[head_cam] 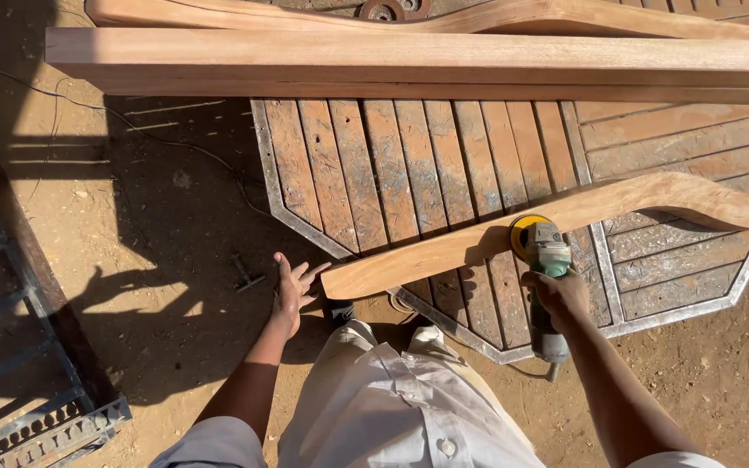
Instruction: Sanding a curved wooden beam using an angle grinder with a sanding disc
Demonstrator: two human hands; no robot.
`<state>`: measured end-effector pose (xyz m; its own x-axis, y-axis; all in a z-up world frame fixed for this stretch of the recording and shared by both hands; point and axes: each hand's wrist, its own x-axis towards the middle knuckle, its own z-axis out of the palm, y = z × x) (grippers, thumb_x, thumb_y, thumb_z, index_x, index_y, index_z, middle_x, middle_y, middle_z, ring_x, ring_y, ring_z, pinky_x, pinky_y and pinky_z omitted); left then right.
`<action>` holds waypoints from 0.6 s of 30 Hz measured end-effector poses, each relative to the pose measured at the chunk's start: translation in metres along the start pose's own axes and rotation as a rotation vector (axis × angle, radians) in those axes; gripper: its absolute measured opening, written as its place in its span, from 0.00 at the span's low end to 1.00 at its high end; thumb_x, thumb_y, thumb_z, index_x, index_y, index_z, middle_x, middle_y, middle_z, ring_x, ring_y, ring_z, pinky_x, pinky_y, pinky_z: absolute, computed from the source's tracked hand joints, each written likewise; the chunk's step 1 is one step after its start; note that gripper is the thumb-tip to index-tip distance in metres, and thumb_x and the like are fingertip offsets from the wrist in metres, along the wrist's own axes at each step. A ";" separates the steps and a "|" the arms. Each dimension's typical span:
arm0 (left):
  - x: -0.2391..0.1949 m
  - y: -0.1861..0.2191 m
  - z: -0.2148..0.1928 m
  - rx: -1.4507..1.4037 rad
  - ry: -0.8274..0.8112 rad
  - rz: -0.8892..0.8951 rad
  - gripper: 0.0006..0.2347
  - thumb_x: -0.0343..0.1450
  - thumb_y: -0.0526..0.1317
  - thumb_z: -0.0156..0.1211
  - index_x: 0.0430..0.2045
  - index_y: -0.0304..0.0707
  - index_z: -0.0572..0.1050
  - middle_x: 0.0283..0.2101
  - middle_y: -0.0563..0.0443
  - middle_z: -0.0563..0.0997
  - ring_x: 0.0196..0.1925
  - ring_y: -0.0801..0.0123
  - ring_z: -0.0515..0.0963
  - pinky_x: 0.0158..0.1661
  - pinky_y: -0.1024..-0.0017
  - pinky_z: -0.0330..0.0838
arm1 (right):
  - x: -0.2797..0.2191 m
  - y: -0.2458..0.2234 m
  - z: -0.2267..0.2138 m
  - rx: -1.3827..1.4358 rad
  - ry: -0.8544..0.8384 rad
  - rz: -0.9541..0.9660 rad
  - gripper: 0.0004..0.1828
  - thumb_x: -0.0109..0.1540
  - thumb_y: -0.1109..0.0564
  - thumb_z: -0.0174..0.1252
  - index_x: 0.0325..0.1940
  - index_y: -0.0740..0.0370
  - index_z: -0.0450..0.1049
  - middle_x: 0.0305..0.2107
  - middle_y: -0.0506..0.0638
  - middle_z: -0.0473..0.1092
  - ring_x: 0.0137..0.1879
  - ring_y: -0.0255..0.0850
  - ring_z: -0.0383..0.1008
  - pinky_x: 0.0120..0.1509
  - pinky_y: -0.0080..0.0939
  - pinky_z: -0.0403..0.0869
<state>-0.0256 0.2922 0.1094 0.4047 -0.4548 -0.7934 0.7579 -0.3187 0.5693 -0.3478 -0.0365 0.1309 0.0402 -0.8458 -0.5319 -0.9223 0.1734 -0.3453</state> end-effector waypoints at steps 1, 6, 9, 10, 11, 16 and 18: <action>0.005 -0.002 0.000 -0.003 -0.002 -0.004 0.53 0.66 0.80 0.17 0.75 0.28 0.42 0.75 0.24 0.52 0.78 0.30 0.33 0.74 0.40 0.40 | 0.015 0.008 -0.008 -0.004 0.001 0.002 0.23 0.48 0.44 0.70 0.38 0.63 0.78 0.22 0.57 0.78 0.33 0.54 0.83 0.41 0.49 0.76; 0.019 -0.021 -0.006 -0.083 0.010 0.030 0.53 0.65 0.80 0.16 0.76 0.33 0.42 0.76 0.31 0.55 0.78 0.33 0.30 0.73 0.36 0.34 | 0.022 0.008 -0.034 -0.001 0.117 0.051 0.43 0.46 0.37 0.78 0.51 0.75 0.76 0.36 0.73 0.75 0.47 0.69 0.77 0.48 0.63 0.74; 0.008 -0.009 0.002 -0.072 0.036 0.006 0.52 0.65 0.80 0.15 0.76 0.34 0.42 0.76 0.33 0.55 0.79 0.36 0.32 0.73 0.37 0.36 | -0.023 -0.029 -0.008 -0.057 -0.022 -0.136 0.33 0.47 0.43 0.75 0.48 0.65 0.78 0.36 0.68 0.77 0.50 0.67 0.77 0.49 0.63 0.74; 0.008 -0.010 0.001 -0.072 0.038 0.002 0.52 0.65 0.80 0.15 0.76 0.34 0.42 0.76 0.33 0.55 0.79 0.36 0.32 0.73 0.37 0.36 | -0.049 -0.050 -0.001 -0.059 -0.025 -0.134 0.33 0.47 0.43 0.75 0.48 0.65 0.78 0.36 0.68 0.77 0.50 0.67 0.77 0.49 0.63 0.74; 0.008 -0.011 0.001 -0.060 0.046 0.000 0.52 0.65 0.80 0.14 0.76 0.35 0.43 0.76 0.33 0.55 0.79 0.36 0.32 0.73 0.37 0.37 | -0.076 -0.070 0.005 -0.111 -0.165 -0.250 0.32 0.47 0.46 0.75 0.48 0.67 0.77 0.38 0.69 0.77 0.52 0.67 0.77 0.52 0.63 0.75; 0.008 -0.010 0.006 -0.012 0.056 0.001 0.51 0.65 0.79 0.14 0.76 0.37 0.45 0.76 0.34 0.56 0.79 0.35 0.33 0.73 0.37 0.37 | -0.124 -0.089 0.073 -0.241 -0.423 -0.495 0.34 0.45 0.43 0.76 0.51 0.55 0.74 0.35 0.59 0.78 0.49 0.60 0.81 0.48 0.55 0.79; 0.025 -0.031 -0.004 0.049 0.057 0.034 0.51 0.65 0.80 0.13 0.75 0.38 0.46 0.75 0.35 0.58 0.79 0.33 0.34 0.72 0.36 0.38 | -0.154 -0.112 0.058 -0.353 -0.528 -0.524 0.33 0.55 0.52 0.62 0.66 0.56 0.68 0.38 0.69 0.77 0.53 0.67 0.78 0.55 0.63 0.78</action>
<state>-0.0367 0.2939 0.0713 0.4590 -0.4184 -0.7838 0.7182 -0.3446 0.6045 -0.2281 0.1036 0.2068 0.5930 -0.4094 -0.6933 -0.7970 -0.4209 -0.4332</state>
